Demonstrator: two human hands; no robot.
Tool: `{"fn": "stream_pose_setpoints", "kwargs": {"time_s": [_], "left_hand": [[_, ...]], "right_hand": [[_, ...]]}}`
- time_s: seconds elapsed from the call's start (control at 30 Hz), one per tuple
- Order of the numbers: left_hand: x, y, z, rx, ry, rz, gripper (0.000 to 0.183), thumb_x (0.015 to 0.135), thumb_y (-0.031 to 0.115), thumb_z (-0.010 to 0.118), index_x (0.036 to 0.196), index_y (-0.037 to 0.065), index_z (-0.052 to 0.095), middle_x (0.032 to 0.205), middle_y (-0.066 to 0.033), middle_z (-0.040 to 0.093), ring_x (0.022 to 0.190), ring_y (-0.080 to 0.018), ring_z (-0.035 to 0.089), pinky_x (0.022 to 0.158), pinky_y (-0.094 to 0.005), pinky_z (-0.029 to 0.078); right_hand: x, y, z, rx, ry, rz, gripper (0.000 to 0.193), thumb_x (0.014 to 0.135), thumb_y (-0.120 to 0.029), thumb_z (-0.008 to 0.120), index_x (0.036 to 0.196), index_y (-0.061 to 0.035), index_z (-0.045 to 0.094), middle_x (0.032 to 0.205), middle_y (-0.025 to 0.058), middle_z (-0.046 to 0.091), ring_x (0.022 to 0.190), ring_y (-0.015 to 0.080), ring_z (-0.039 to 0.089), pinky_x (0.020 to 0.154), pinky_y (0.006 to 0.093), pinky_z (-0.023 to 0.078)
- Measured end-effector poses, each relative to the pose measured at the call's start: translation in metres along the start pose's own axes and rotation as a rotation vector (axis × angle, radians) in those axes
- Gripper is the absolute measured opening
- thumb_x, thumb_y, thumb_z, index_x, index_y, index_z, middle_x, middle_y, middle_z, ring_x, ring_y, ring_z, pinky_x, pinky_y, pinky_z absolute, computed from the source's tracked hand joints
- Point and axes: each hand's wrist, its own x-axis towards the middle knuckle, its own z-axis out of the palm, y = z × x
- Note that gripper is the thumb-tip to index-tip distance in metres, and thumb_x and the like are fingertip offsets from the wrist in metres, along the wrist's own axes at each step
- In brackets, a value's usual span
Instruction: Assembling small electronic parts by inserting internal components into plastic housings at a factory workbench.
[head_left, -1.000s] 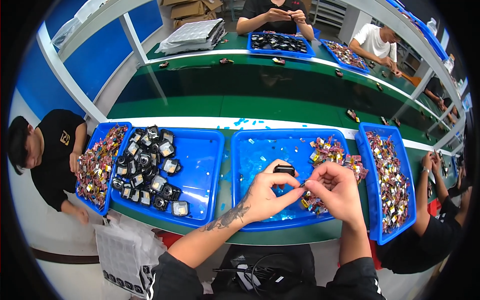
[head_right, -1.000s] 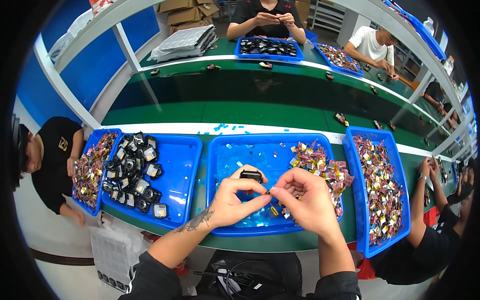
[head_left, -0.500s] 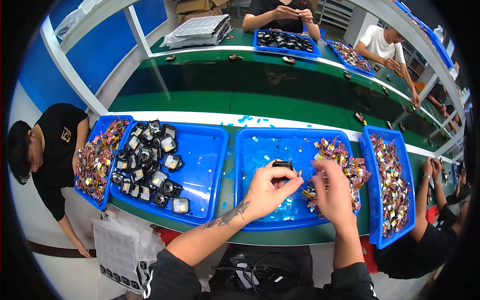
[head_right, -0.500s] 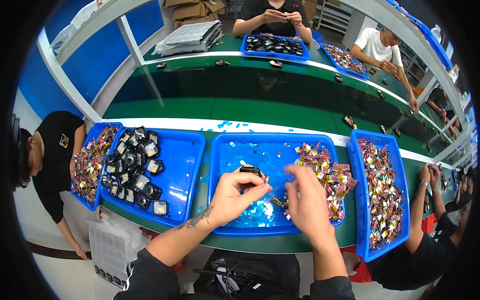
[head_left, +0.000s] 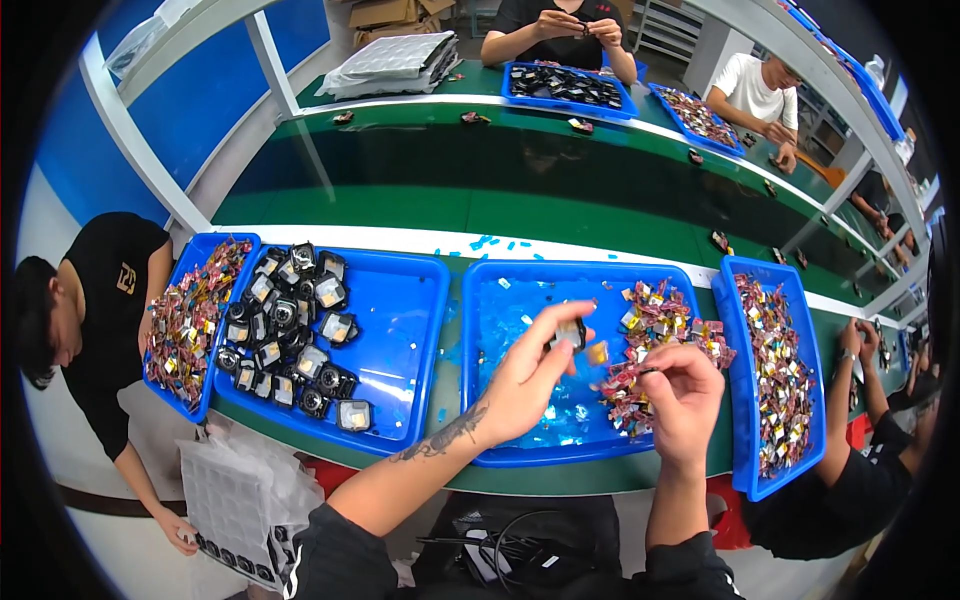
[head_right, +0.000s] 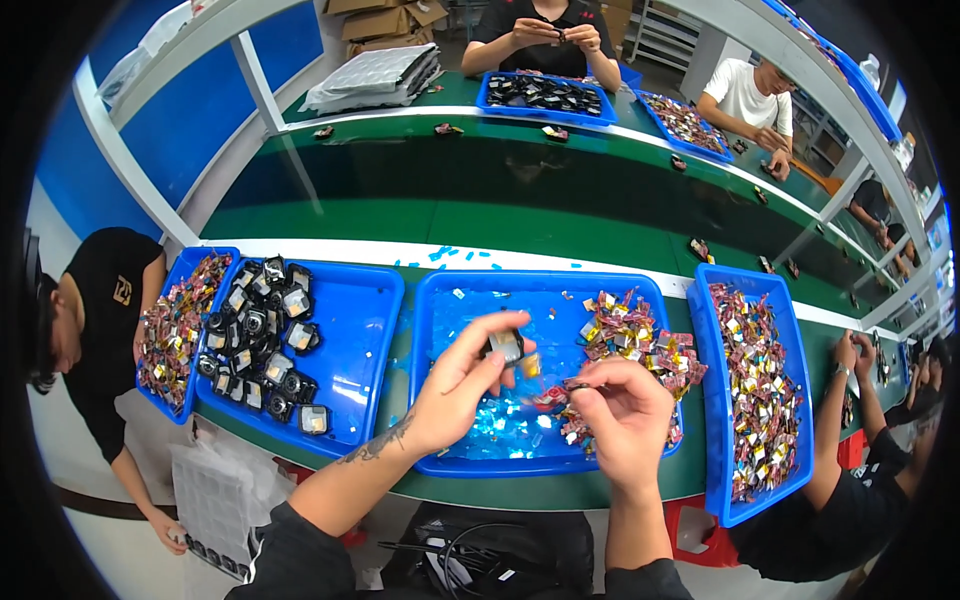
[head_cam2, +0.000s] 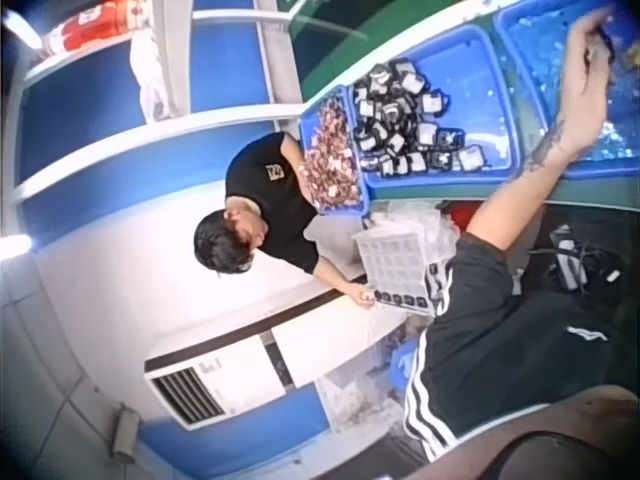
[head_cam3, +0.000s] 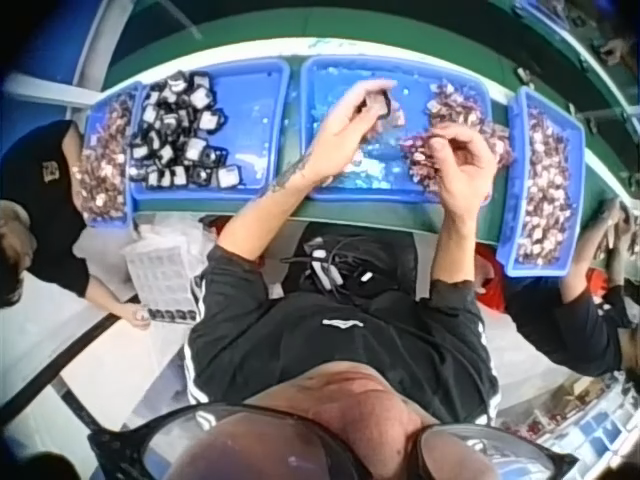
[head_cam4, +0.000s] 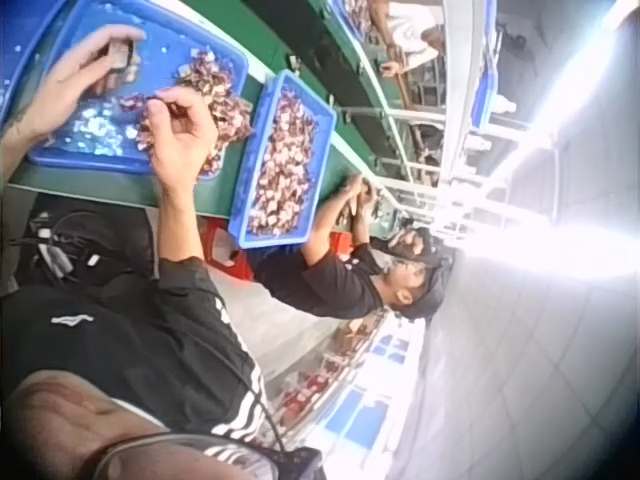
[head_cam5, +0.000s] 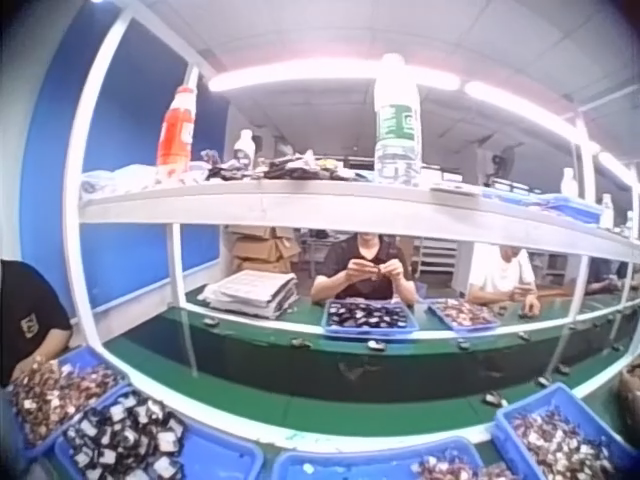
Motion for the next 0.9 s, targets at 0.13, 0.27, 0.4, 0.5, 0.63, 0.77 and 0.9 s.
{"fn": "stream_pose_setpoints", "kwargs": {"time_s": [0.13,0.27,0.4,0.5,0.63,0.77,0.9], "left_hand": [[-0.002,-0.004,0.000,0.095,0.104,0.058,0.040,0.100,0.008,0.041,0.140,0.004,0.036,0.121,-0.0102,0.058,0.095,-0.0122,0.057,0.083,-0.0270,0.047],[-0.002,-0.009,0.001,-0.033,0.113,0.040,0.036,0.099,0.005,0.044,0.134,-0.003,0.044,0.118,-0.0111,0.059,0.108,-0.0186,0.059,0.096,-0.0346,0.049],[-0.002,-0.002,-0.002,-0.085,0.081,-0.040,0.035,0.097,0.003,0.048,0.132,-0.004,0.049,0.119,-0.0122,0.060,0.109,-0.0166,0.059,0.096,-0.0321,0.049],[-0.005,-0.002,-0.003,-0.149,-0.023,-0.059,0.037,0.097,0.002,0.050,0.133,-0.004,0.049,0.123,-0.0127,0.060,0.111,-0.0159,0.058,0.096,-0.0315,0.049],[-0.007,-0.004,0.002,-0.193,-0.064,-0.066,0.039,0.098,0.004,0.048,0.137,-0.003,0.045,0.121,-0.0108,0.060,0.109,-0.0136,0.058,0.095,-0.0292,0.049],[-0.005,-0.005,0.000,-0.199,-0.099,-0.071,0.040,0.099,0.004,0.047,0.138,-0.004,0.044,0.128,-0.0140,0.057,0.116,-0.0189,0.056,0.100,-0.0342,0.047],[-0.006,-0.001,0.002,-0.190,-0.133,-0.055,0.040,0.099,0.003,0.047,0.138,-0.004,0.043,0.128,-0.0147,0.056,0.117,-0.0198,0.055,0.101,-0.0352,0.046]], "right_hand": [[-0.004,-0.014,0.020,-0.415,-0.027,0.083,0.009,0.079,0.004,0.070,0.088,0.0016,0.070,0.081,0.0066,0.065,0.067,0.0100,0.059,0.060,0.0225,0.048],[0.006,-0.014,0.034,-0.573,-0.076,-0.035,0.011,0.077,0.004,0.071,0.088,0.0001,0.070,0.075,0.0068,0.064,0.060,0.0104,0.055,0.054,0.0235,0.044],[0.012,-0.011,0.039,-0.625,-0.077,-0.021,0.011,0.078,0.003,0.071,0.088,0.0002,0.070,0.074,0.0064,0.064,0.058,0.0103,0.054,0.052,0.0237,0.043],[0.014,-0.013,0.041,-0.744,-0.009,-0.093,0.012,0.077,0.004,0.071,0.088,0.0003,0.070,0.075,0.0070,0.065,0.056,0.0109,0.054,0.050,0.0240,0.042],[0.010,-0.014,0.038,-0.703,0.007,-0.151,0.015,0.076,0.004,0.071,0.089,0.0001,0.070,0.076,0.0090,0.066,0.052,0.0122,0.051,0.048,0.0247,0.041],[0.010,-0.022,0.041,-0.710,-0.006,-0.106,0.013,0.075,0.003,0.072,0.087,-0.0007,0.070,0.073,0.0084,0.066,0.051,0.0125,0.049,0.047,0.0257,0.038],[0.009,-0.025,0.040,-0.737,0.009,-0.017,0.011,0.074,0.002,0.073,0.083,-0.0019,0.068,0.070,0.0074,0.064,0.050,0.0133,0.049,0.047,0.0267,0.038]]}}
